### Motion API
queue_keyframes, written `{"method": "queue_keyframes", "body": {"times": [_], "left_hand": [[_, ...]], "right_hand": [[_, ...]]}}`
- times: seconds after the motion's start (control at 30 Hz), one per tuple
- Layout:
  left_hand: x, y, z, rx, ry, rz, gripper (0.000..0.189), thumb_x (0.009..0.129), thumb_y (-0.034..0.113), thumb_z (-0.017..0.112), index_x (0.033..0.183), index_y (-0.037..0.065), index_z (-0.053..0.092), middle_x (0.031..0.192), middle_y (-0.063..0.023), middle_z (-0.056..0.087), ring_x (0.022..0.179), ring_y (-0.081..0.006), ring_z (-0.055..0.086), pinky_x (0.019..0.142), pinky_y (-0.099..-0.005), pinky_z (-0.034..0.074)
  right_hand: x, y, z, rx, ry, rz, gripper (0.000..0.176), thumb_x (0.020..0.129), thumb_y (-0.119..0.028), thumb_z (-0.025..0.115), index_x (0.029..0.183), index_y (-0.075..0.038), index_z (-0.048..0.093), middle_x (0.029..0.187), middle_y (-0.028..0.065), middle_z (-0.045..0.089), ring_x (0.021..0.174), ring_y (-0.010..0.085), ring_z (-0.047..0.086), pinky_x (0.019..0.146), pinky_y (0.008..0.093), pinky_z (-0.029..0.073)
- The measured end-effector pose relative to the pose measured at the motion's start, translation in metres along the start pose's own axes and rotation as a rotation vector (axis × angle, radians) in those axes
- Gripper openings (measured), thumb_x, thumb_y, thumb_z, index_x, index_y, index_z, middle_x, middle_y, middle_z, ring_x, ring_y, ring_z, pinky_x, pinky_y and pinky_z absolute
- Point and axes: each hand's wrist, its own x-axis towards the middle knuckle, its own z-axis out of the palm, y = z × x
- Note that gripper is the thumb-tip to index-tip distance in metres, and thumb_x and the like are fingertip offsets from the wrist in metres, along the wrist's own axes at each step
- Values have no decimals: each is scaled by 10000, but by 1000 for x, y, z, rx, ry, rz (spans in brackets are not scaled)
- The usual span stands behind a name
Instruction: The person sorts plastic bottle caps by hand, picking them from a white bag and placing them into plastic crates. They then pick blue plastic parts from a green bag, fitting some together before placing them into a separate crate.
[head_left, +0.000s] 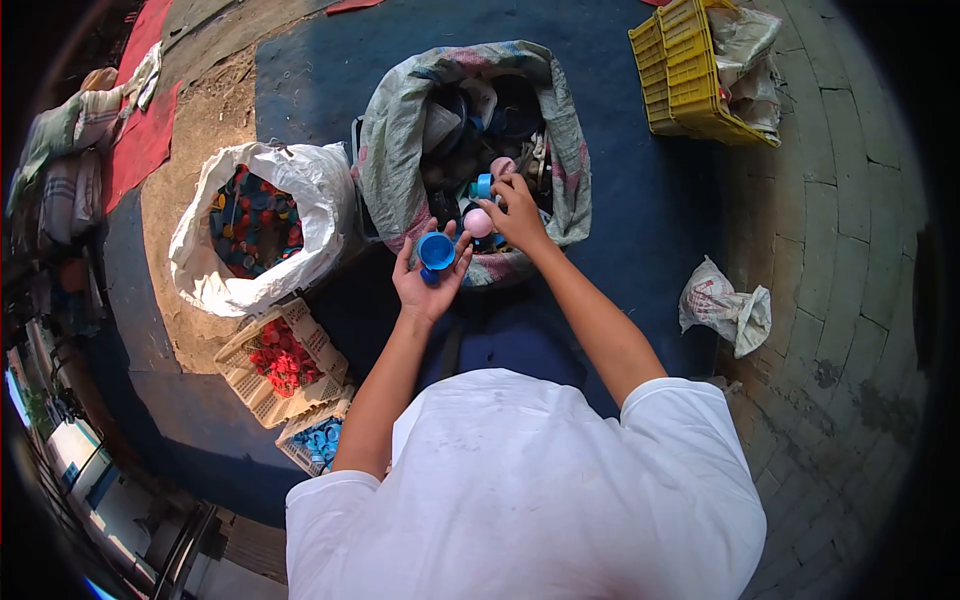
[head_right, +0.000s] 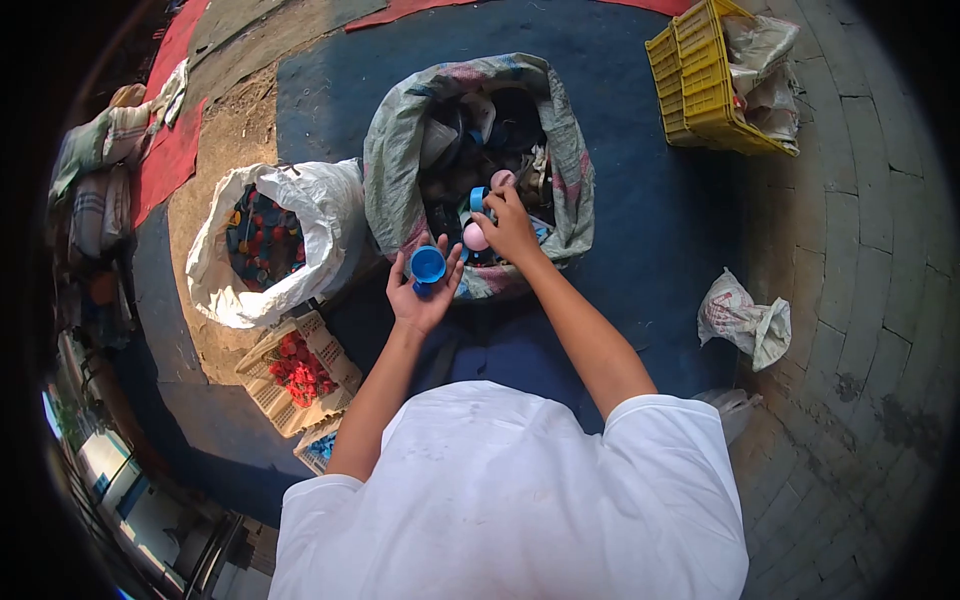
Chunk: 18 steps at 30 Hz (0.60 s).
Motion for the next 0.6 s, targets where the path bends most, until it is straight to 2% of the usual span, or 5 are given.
{"method": "queue_keyframes", "body": {"times": [0.23, 0.27, 0.37, 0.43, 0.6], "left_hand": [[9, -9, 8, 91, -95, -30, 560, 1026, 520, 398, 1400, 123, 519, 1424, -160, 552, 1313, -372, 519, 1134, -521, 383], [9, -11, 9, 105, -116, -23, 564, 1026, 524, 396, 1406, 123, 511, 1427, -163, 550, 1319, -372, 514, 1138, -526, 377], [0, -16, 24, 95, -92, -2, 578, 1026, 540, 392, 1427, 133, 482, 1451, -178, 529, 1338, -382, 495, 1152, -550, 359], [2, -10, 7, 5, -205, -65, 516, 1021, 516, 423, 1380, 174, 566, 1487, -152, 505, 1359, -395, 458, 1169, -556, 326], [-8, 3, -5, -13, -180, -46, 517, 1020, 507, 418, 1385, 167, 553, 1489, -177, 491, 1356, -413, 466, 1152, -585, 346]], "right_hand": [[-48, -129, -33, -50, -128, -351, 198, 781, -129, 770, 913, -24, 666, 1109, 138, 600, 1045, 348, 585, 905, 425, 493], [-50, -137, -32, -142, -147, -479, 183, 765, -132, 765, 908, -53, 682, 1124, 119, 606, 1086, 332, 574, 922, 430, 484], [-70, -131, -8, -248, -224, -538, 205, 741, -120, 736, 944, -102, 715, 1206, 70, 619, 1159, 300, 540, 998, 480, 409], [-78, -125, 1, -328, -239, -569, 239, 732, -114, 718, 970, -124, 727, 1255, 42, 621, 1192, 287, 522, 1031, 506, 364], [-83, -116, 8, -317, -240, -614, 320, 721, -92, 704, 1034, -154, 733, 1307, 13, 615, 1204, 269, 514, 1022, 517, 337]]}}
